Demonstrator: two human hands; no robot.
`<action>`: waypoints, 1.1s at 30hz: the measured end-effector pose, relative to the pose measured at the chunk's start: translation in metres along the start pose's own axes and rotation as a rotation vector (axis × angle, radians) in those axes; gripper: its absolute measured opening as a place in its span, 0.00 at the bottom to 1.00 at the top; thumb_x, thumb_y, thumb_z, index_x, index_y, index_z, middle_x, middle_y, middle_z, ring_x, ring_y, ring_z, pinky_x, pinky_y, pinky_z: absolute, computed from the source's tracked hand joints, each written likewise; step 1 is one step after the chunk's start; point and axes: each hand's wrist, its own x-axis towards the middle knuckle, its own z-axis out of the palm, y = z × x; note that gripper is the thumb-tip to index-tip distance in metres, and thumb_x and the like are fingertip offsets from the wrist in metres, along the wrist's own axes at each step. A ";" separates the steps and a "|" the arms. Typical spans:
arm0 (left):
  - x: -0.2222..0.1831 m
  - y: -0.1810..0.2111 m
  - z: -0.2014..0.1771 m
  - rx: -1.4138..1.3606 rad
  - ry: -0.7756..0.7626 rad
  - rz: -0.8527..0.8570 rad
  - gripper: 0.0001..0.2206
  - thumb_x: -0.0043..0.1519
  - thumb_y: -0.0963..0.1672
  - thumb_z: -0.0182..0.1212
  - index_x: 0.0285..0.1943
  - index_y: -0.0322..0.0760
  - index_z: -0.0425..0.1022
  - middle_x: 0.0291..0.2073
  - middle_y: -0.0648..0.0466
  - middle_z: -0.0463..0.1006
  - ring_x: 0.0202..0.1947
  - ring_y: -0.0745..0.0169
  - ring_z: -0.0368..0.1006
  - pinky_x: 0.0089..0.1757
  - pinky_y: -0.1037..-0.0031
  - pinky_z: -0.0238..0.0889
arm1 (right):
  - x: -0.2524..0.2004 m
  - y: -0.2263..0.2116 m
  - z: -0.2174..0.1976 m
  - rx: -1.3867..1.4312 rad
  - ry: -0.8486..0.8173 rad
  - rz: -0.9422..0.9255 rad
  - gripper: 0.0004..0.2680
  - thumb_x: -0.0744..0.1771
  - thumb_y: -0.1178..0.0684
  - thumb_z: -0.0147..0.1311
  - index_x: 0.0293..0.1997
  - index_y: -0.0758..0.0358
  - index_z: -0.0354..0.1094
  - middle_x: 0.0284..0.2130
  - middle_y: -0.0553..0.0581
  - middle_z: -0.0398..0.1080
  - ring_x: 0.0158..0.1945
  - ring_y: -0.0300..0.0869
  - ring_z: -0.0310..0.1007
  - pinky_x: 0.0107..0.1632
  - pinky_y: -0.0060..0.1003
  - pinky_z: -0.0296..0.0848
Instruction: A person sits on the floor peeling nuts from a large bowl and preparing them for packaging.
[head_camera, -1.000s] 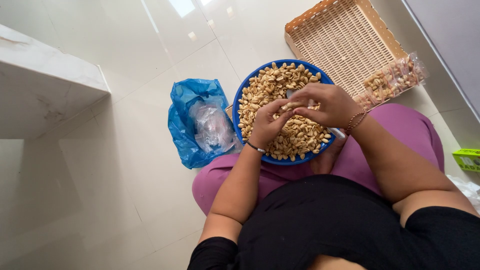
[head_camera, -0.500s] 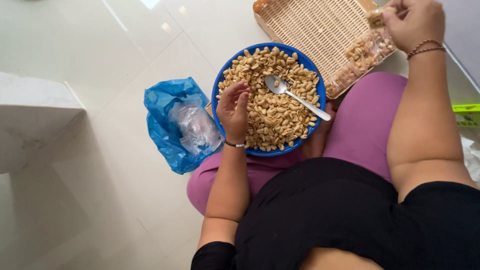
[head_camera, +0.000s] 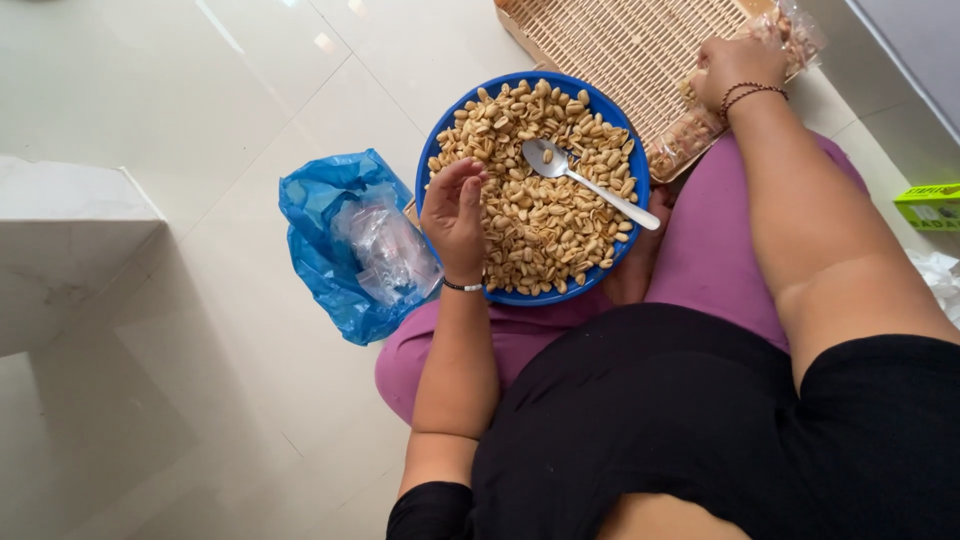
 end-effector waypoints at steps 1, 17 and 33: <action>0.001 0.001 0.000 0.000 0.003 0.002 0.10 0.69 0.38 0.59 0.57 0.30 0.72 0.48 0.47 0.79 0.46 0.60 0.77 0.51 0.74 0.74 | -0.001 -0.002 -0.003 -0.001 0.001 -0.003 0.09 0.64 0.46 0.61 0.48 0.47 0.78 0.40 0.60 0.81 0.42 0.56 0.79 0.42 0.54 0.72; 0.006 0.020 -0.023 0.222 0.195 0.169 0.08 0.67 0.38 0.60 0.54 0.34 0.75 0.42 0.53 0.80 0.41 0.67 0.76 0.46 0.79 0.72 | -0.006 -0.002 -0.022 -0.085 0.098 -0.114 0.09 0.68 0.43 0.58 0.52 0.38 0.81 0.43 0.62 0.77 0.40 0.57 0.76 0.37 0.57 0.76; -0.030 -0.120 -0.196 1.446 0.349 -0.727 0.09 0.55 0.45 0.59 0.42 0.51 0.81 0.44 0.53 0.83 0.47 0.46 0.77 0.48 0.58 0.68 | -0.022 -0.002 -0.059 0.538 0.201 -0.241 0.05 0.71 0.52 0.61 0.50 0.51 0.81 0.38 0.51 0.79 0.34 0.44 0.74 0.37 0.45 0.74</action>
